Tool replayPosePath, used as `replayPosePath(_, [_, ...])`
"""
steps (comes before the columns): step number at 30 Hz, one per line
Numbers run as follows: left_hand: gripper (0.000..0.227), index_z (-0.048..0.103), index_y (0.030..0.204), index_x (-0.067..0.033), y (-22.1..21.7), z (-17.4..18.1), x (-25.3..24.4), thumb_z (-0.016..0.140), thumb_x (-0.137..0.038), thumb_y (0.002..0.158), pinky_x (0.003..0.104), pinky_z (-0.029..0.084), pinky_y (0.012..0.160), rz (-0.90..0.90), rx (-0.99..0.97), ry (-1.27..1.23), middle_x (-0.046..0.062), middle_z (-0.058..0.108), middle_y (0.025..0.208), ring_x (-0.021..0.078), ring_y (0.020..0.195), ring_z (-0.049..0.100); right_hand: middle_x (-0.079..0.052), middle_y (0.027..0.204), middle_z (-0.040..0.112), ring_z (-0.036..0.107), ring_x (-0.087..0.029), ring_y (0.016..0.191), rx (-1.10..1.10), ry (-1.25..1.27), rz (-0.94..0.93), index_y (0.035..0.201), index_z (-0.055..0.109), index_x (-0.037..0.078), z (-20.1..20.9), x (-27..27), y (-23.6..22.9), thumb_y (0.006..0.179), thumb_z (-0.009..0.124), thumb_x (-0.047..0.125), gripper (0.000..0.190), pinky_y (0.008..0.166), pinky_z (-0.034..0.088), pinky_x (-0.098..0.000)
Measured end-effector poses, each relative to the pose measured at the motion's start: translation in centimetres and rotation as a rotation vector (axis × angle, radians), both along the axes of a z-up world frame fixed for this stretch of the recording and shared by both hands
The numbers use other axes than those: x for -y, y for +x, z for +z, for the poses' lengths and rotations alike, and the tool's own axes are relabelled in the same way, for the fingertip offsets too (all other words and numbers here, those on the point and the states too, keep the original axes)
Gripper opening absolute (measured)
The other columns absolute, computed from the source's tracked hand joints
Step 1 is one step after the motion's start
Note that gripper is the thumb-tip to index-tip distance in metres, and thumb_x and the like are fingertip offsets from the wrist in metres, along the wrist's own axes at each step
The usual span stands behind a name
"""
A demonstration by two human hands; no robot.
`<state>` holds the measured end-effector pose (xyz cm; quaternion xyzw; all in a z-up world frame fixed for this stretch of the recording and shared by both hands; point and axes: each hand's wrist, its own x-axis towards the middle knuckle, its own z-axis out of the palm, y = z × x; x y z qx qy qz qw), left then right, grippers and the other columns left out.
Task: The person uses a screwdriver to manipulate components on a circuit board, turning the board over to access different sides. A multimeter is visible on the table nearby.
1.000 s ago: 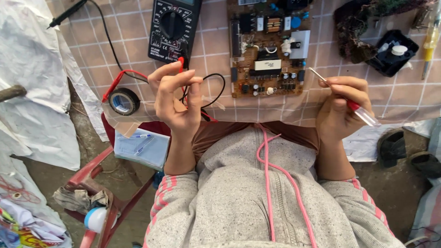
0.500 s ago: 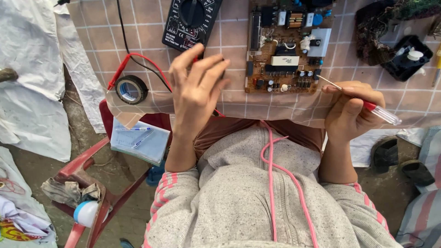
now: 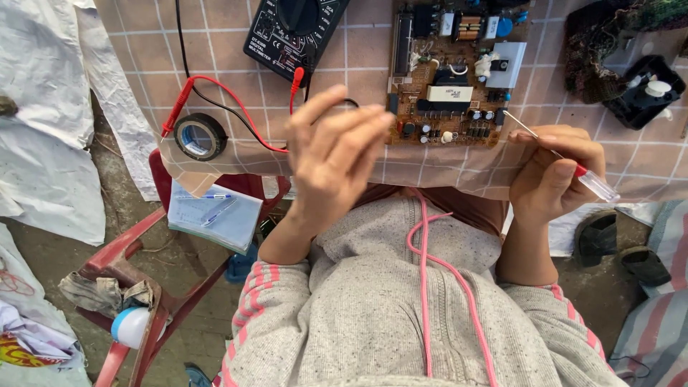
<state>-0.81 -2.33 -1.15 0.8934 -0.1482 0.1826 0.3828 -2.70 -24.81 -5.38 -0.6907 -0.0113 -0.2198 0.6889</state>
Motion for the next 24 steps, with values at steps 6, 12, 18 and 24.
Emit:
replayPosePath(6, [0.023, 0.056, 0.106, -0.0082, 0.8, -0.3, 0.8, 0.065, -0.015, 0.086, 0.031, 0.037, 0.088, -0.187, -0.108, 0.03, 0.002, 0.061, 0.101, 0.022, 0.102, 0.048, -0.017, 0.073, 0.052, 0.053, -0.025, 0.067, -0.018, -0.011, -0.007, 0.085, 0.048, -0.001, -0.1, 0.0, -0.1, 0.091, 0.047, 0.033, 0.034, 0.065, 0.042, -0.028])
replayPosePath(12, [0.019, 0.055, 0.1, -0.0017, 1.9, -1.1, 0.3, 0.065, -0.006, 0.083, 0.041, 0.039, 0.096, -0.321, -0.247, -0.16, 0.01, 0.053, 0.107, 0.0315, 0.111, 0.037, -0.018, 0.067, 0.047, 0.051, -0.029, 0.059, 0.015, 0.1, 0.039, 0.083, 0.043, 0.0, -0.3, 0.2, 0.1, 0.094, 0.042, 0.031, 0.033, 0.055, 0.044, -0.0324])
replayPosePath(18, [0.018, 0.055, 0.102, -0.0031, 2.3, -0.9, -1.1, 0.062, 0.004, 0.086, 0.044, 0.036, 0.105, -0.387, -0.365, -0.283, 0.011, 0.046, 0.119, 0.0319, 0.123, 0.032, -0.017, 0.065, 0.047, 0.051, -0.026, 0.056, 0.114, 0.078, 0.08, 0.082, 0.045, 0.0, -0.2, -0.2, 0.5, 0.094, 0.042, 0.03, 0.032, 0.052, 0.045, -0.0315])
replayPosePath(24, [0.013, 0.056, 0.099, 0.0, 2.4, -1.0, -1.3, 0.061, 0.0, 0.087, 0.046, 0.033, 0.106, -0.395, -0.365, -0.312, 0.012, 0.045, 0.119, 0.0302, 0.124, 0.028, -0.011, 0.083, 0.057, 0.059, -0.024, 0.077, 0.038, -0.132, 0.384, 0.084, 0.055, 0.004, 0.0, 0.1, -0.9, 0.086, 0.054, 0.019, 0.016, 0.071, 0.053, -0.032])
